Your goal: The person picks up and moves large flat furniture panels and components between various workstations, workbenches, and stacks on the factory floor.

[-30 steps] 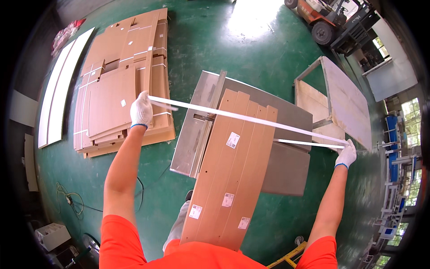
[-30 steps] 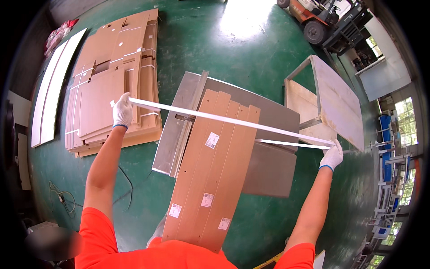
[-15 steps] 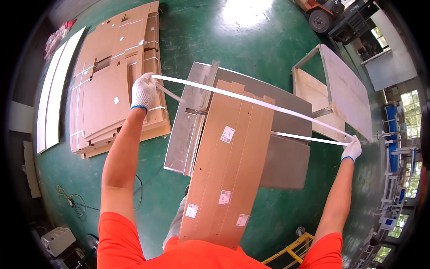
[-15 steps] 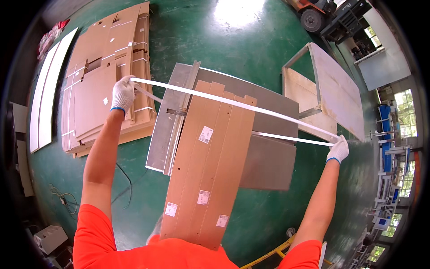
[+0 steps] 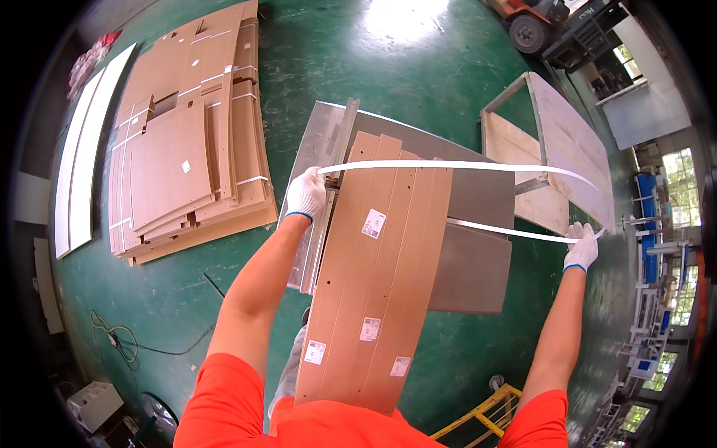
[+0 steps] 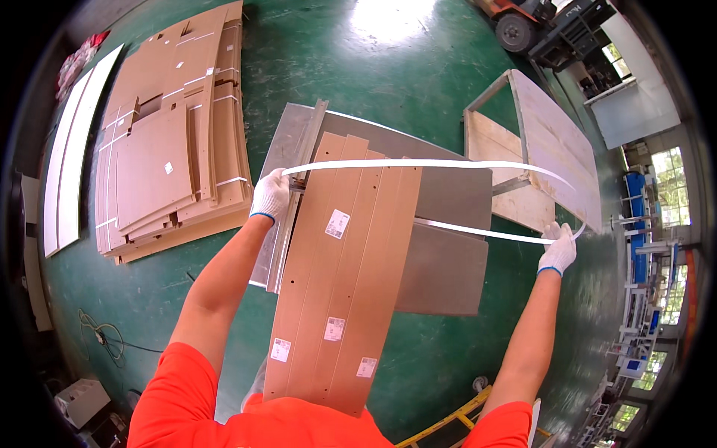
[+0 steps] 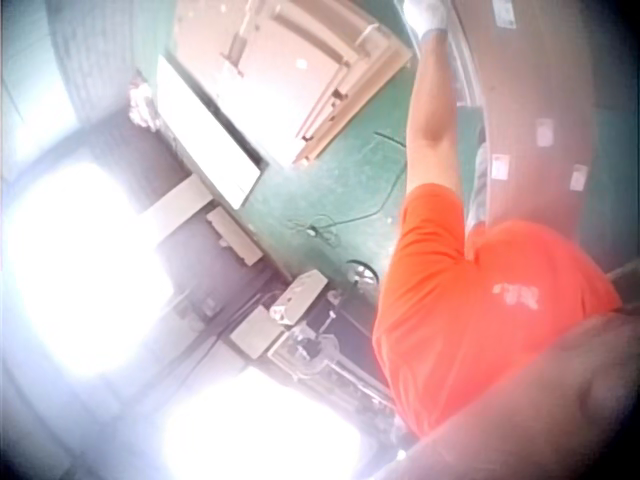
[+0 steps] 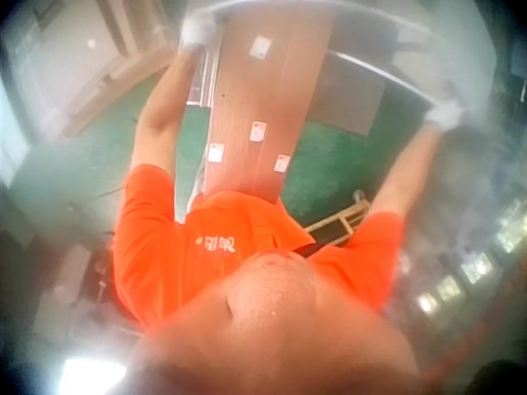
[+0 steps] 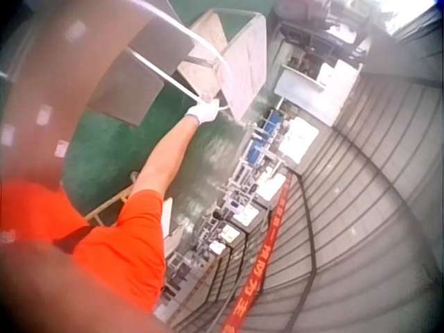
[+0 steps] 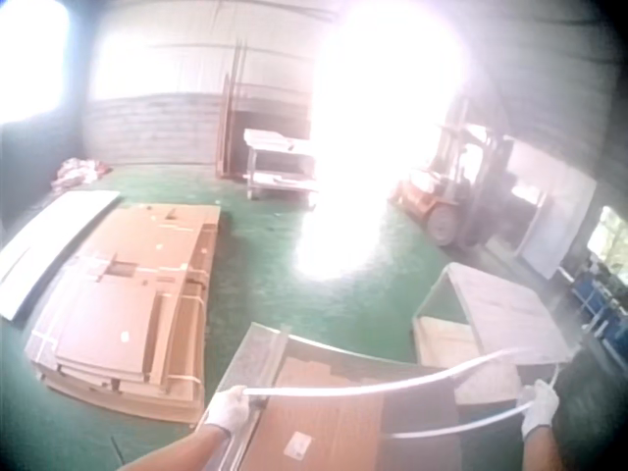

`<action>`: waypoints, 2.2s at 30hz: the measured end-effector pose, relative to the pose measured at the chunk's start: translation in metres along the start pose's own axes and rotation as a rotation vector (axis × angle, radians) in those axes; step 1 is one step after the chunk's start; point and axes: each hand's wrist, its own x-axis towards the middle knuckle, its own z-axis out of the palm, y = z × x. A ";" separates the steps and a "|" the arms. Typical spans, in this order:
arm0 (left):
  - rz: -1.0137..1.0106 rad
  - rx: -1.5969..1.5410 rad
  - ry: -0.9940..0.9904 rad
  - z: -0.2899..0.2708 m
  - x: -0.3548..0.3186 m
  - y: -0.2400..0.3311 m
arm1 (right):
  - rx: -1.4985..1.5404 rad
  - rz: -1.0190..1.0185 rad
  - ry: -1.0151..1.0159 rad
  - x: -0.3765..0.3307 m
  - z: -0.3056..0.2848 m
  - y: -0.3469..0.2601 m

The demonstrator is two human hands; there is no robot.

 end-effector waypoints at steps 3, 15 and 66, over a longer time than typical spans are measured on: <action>-0.017 -0.220 -0.070 -0.012 -0.026 0.013 | -0.116 -0.211 0.009 0.038 -0.042 0.027; -0.869 -0.748 -0.534 -0.083 -0.341 -0.023 | -0.460 0.183 -0.725 -0.343 0.060 0.143; -0.853 -0.684 -0.560 -0.116 -0.434 -0.062 | -0.358 0.763 -0.759 -0.532 -0.207 0.153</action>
